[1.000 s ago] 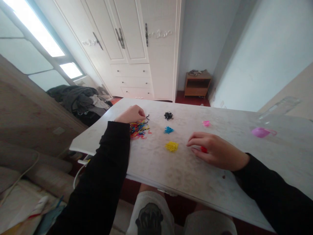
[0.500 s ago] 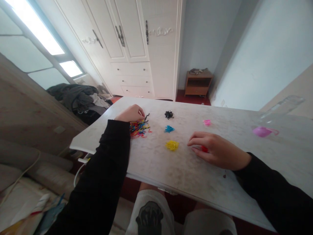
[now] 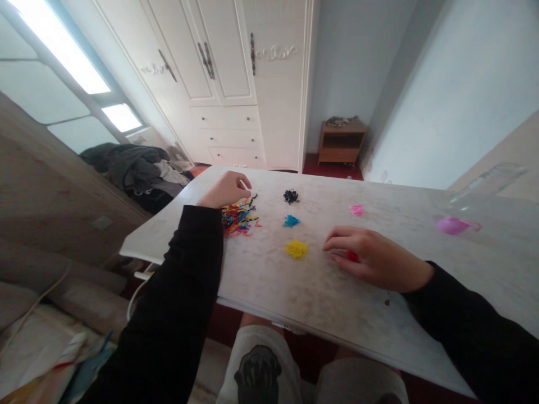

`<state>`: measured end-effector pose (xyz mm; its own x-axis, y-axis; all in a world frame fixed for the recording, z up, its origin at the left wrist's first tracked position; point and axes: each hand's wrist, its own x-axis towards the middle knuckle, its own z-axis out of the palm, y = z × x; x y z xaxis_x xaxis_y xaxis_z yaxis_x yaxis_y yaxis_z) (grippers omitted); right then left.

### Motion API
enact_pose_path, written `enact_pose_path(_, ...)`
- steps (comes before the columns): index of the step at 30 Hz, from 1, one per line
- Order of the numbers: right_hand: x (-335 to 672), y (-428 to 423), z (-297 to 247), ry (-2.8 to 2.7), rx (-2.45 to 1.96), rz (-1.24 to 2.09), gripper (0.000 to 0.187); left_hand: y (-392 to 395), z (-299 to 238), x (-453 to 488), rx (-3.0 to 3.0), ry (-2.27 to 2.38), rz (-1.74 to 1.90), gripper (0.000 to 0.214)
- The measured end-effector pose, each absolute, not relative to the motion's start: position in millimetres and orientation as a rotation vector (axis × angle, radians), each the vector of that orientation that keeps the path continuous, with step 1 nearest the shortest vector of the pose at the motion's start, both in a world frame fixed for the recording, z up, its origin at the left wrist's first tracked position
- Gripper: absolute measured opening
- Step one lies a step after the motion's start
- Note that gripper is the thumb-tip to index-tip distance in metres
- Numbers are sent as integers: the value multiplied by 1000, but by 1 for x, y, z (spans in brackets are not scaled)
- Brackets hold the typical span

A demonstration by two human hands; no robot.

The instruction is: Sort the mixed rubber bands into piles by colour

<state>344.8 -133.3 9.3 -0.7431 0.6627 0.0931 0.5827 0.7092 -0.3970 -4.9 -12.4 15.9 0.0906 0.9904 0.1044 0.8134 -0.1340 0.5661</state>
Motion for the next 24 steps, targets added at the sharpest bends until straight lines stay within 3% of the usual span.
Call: enact_pose_path(24, 345, -133, 8, -2710, -1017, 519, 21, -11, 16, -7, 1919, 1601, 941, 28)
